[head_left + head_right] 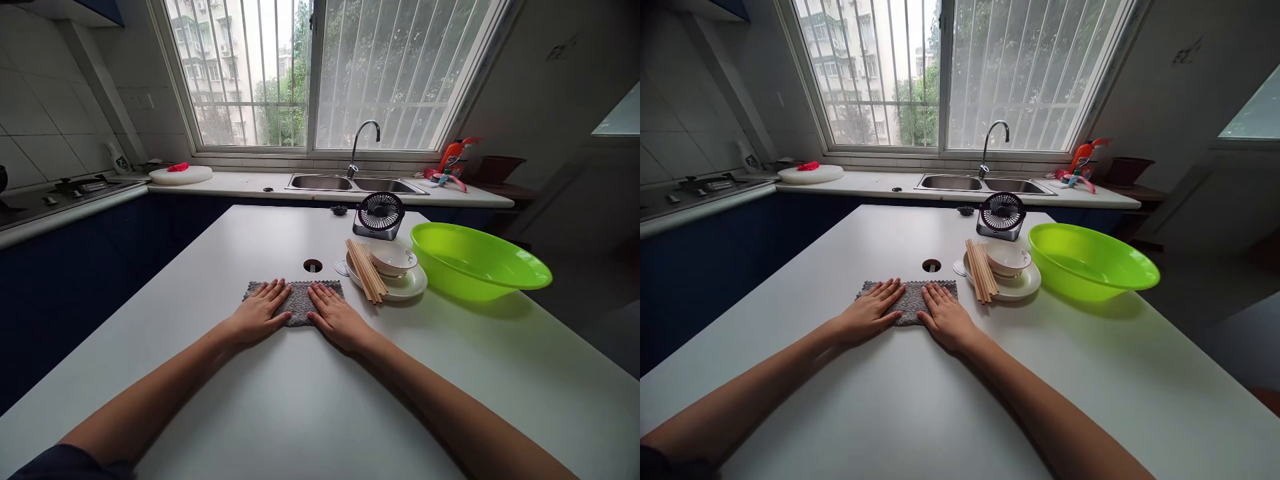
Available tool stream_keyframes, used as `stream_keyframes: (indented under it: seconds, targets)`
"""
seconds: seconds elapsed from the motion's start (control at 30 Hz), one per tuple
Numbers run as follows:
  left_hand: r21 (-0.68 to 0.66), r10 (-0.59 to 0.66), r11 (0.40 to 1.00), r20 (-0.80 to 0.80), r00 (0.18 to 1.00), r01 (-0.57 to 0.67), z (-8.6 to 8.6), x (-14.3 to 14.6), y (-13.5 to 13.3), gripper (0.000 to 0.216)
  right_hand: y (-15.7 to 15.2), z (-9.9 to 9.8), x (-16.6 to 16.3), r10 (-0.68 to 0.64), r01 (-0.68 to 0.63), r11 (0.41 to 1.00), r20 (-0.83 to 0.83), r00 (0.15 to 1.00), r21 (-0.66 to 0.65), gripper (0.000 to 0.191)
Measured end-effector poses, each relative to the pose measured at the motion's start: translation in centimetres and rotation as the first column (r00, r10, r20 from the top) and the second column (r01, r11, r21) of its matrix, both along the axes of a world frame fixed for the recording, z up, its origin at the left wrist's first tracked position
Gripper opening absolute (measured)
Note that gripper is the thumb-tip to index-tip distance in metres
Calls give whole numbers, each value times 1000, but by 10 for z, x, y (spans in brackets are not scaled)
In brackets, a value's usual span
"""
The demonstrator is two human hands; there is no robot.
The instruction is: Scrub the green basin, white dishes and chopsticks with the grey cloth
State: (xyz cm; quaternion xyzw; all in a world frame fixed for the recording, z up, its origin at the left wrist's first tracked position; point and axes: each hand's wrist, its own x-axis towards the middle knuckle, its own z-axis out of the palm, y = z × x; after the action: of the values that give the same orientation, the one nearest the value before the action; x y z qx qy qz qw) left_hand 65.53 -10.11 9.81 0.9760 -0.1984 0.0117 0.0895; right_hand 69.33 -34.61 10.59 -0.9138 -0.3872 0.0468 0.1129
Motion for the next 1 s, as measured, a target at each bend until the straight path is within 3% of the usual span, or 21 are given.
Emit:
stream_keyframes:
  seconds: [0.23,0.47,0.57,0.7,0.83,1.0]
  targets:
    - [30,118,993,-46,992,-116,-1,-1,19,83,-2,0,1,1,-1,1000,6,1000,23,63]
    - [110,332,937,12,943,-331,6,6,40,64,-9,17,-3,31,-25,984,-31,999,179,46]
    - [71,244,965,115,963,-253,13,6,35,50,-9,23,1,-47,46,969,-1,999,242,37]
    - [3,118,993,233,965,-122,22,0,15,40,-8,24,3,-166,155,982,93,982,112,37]
    - [-11,23,1000,236,972,-21,24,-8,-2,34,-7,26,1,-191,193,981,118,974,1,32]
    - [-36,2,999,210,978,6,23,-11,-5,31,-10,33,3,-214,210,976,89,973,61,20]
